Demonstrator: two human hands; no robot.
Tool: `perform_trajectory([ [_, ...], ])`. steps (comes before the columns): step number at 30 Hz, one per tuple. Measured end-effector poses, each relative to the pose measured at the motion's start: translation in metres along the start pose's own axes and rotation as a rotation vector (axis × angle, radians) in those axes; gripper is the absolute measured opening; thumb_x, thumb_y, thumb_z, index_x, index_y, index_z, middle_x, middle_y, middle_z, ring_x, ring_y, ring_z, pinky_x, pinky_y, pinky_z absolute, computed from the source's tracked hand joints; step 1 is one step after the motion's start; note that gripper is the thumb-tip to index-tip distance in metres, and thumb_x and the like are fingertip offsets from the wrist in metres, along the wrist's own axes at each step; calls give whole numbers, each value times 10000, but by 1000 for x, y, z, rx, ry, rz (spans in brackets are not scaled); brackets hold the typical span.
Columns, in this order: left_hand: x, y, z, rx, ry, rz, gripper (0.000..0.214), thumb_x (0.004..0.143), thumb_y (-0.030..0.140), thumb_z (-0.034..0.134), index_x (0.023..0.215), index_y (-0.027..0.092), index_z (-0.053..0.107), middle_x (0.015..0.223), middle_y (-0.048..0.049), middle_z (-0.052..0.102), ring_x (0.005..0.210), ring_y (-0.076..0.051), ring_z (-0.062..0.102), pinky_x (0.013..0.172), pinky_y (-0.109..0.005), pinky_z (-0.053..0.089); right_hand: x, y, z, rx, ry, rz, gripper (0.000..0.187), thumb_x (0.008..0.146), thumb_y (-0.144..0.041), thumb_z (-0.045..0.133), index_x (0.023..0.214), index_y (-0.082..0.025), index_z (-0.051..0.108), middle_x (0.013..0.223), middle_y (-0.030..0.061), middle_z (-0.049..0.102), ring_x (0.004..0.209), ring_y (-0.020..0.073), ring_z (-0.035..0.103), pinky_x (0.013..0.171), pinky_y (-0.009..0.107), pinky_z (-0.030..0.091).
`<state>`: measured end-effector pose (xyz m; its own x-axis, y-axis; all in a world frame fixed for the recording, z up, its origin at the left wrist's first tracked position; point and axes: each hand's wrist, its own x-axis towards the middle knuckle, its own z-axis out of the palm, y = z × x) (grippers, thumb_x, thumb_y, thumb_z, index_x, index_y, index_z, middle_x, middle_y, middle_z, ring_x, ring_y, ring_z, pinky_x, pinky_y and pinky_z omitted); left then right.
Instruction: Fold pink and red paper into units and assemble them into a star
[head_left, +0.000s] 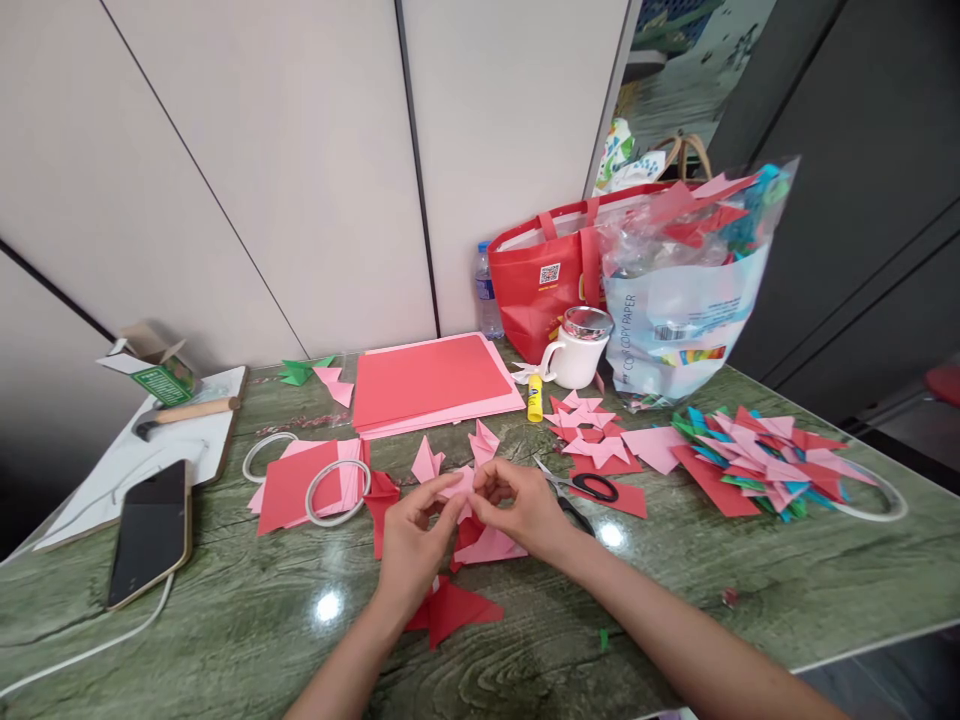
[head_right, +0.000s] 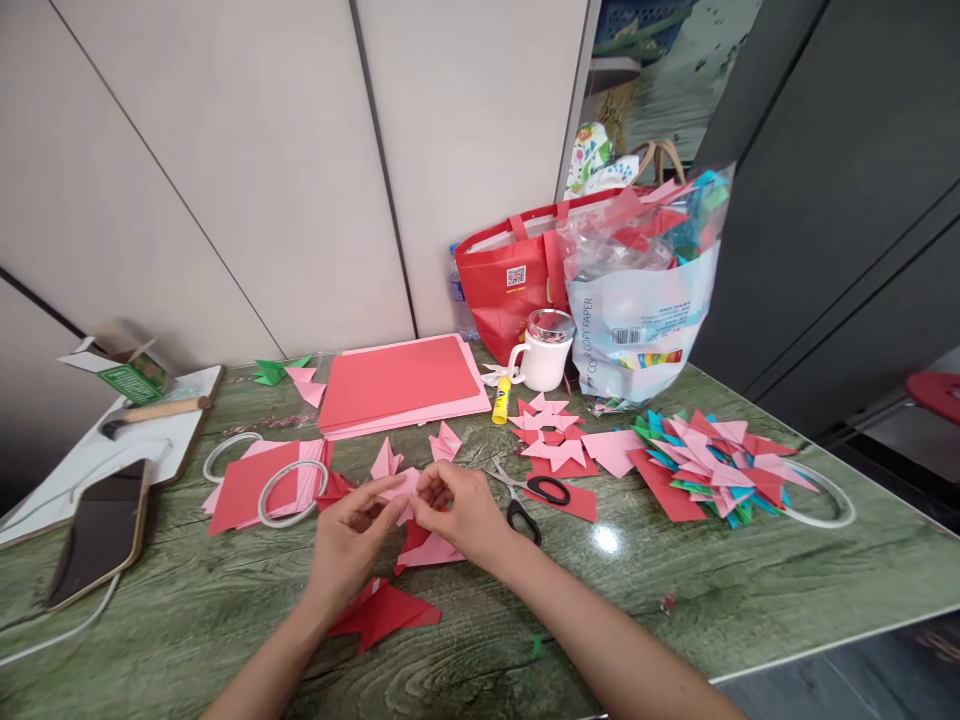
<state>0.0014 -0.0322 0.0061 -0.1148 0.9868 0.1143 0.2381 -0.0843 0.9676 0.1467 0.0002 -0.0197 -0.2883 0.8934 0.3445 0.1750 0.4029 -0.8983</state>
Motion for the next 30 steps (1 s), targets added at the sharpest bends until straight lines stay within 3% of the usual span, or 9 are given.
perform_trajectory([
  [12,-1,-1,1,-8,0,10,296,679,300,670,927,148,721,674,-47,707,565,-141,591,537,-223,481,1,-4,-2,-116,27,-95,78,737,-125,496,710,-198,504,599,-30,559,505,89,516,504,195,460],
  [17,-1,-1,2,-59,16,-6,283,672,284,671,911,139,718,704,-49,703,588,-136,591,550,-217,478,0,-4,-2,-25,-21,-54,69,723,-155,558,767,-196,523,643,-28,577,527,87,526,518,196,466],
  [23,-1,2,2,-125,-12,-81,294,686,290,665,927,129,711,552,5,626,480,-104,541,491,-204,451,0,-4,-1,44,-16,6,74,716,-151,554,766,-196,524,646,-29,573,547,92,539,533,200,471],
  [30,-2,-2,1,26,20,80,241,717,273,634,924,190,726,900,-75,731,775,-200,663,720,-305,524,1,-3,0,54,-33,2,72,728,-160,553,776,-195,513,660,-25,563,553,94,536,542,205,475],
])
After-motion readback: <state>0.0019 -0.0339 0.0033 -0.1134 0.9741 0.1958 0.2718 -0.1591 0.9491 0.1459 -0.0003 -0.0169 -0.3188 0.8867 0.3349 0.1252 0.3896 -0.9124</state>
